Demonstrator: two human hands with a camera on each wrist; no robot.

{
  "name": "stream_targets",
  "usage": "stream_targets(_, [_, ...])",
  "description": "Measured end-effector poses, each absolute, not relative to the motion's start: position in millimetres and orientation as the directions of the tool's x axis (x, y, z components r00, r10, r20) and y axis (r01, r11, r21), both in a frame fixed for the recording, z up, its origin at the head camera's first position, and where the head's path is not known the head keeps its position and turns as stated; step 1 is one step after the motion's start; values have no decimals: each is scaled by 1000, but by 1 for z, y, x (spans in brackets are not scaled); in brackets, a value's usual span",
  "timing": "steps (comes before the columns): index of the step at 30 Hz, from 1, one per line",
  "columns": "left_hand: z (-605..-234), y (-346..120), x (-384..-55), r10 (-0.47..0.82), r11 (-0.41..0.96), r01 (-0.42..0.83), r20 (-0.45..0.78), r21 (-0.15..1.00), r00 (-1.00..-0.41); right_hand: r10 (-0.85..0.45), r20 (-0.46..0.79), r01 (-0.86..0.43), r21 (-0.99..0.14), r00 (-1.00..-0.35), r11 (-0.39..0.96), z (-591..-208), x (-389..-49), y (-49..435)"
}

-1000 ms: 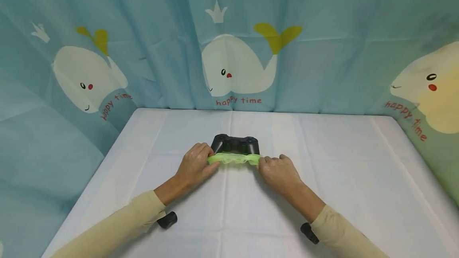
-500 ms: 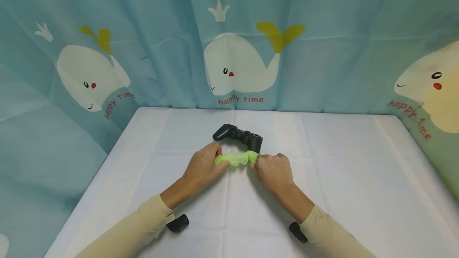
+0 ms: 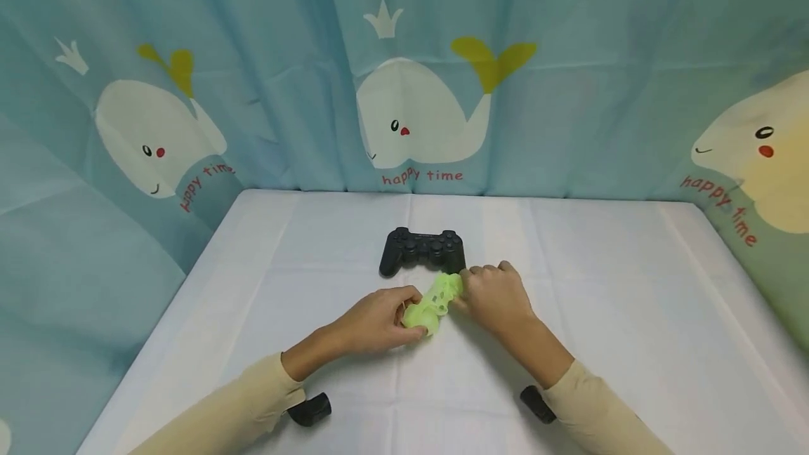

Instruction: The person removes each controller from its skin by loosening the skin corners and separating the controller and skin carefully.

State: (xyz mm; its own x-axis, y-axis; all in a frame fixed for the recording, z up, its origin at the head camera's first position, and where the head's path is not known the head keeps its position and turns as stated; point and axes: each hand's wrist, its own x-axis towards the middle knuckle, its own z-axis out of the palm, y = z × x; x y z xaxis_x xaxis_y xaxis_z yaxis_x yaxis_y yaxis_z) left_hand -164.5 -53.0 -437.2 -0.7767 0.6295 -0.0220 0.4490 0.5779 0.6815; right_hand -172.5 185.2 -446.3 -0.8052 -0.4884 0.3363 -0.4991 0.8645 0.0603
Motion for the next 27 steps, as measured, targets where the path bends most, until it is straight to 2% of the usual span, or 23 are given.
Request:
stream_targets(2, [-438, -57, -163, 647, 520, 413, -29, 747, -762, -507, 248, -540, -86, -826, 837, -444, -169, 190])
stream_targets(4, [-437, -62, -162, 666, 455, 365, -38, 812, -745, -526, 148, -545, -285, -838, 788, -442, -164, 194])
stream_targets(7, [-436, -68, -162, 681, 366, 278, -52, 888, -730, -572, 39, -474, -608, -819, 637, -439, -157, 198])
stream_targets(10, [-436, -73, -162, 675, 293, 189, -63, 937, -735, -608, 21, -383, -795, -793, 471, -439, -152, 201])
stream_targets(15, [-437, -79, -164, 694, 146, 83, -43, 986, -718, -574, 55, -258, -925, -817, 279, -439, -148, 202])
stream_targets(19, [-435, -84, -164, 752, 4, -72, -50, 997, -657, -521, 58, -154, -977, -852, 144, -436, -148, 204])
stream_targets(24, [-432, -92, -162, 785, -77, -221, -78, 972, -614, -429, -16, -46, -990, -903, 134, -431, -147, 211])
stream_targets(27, [-431, -95, -161, 761, -102, -267, -97, 958, -642, -402, -21, -35, -991, -915, 132, -429, -145, 214])
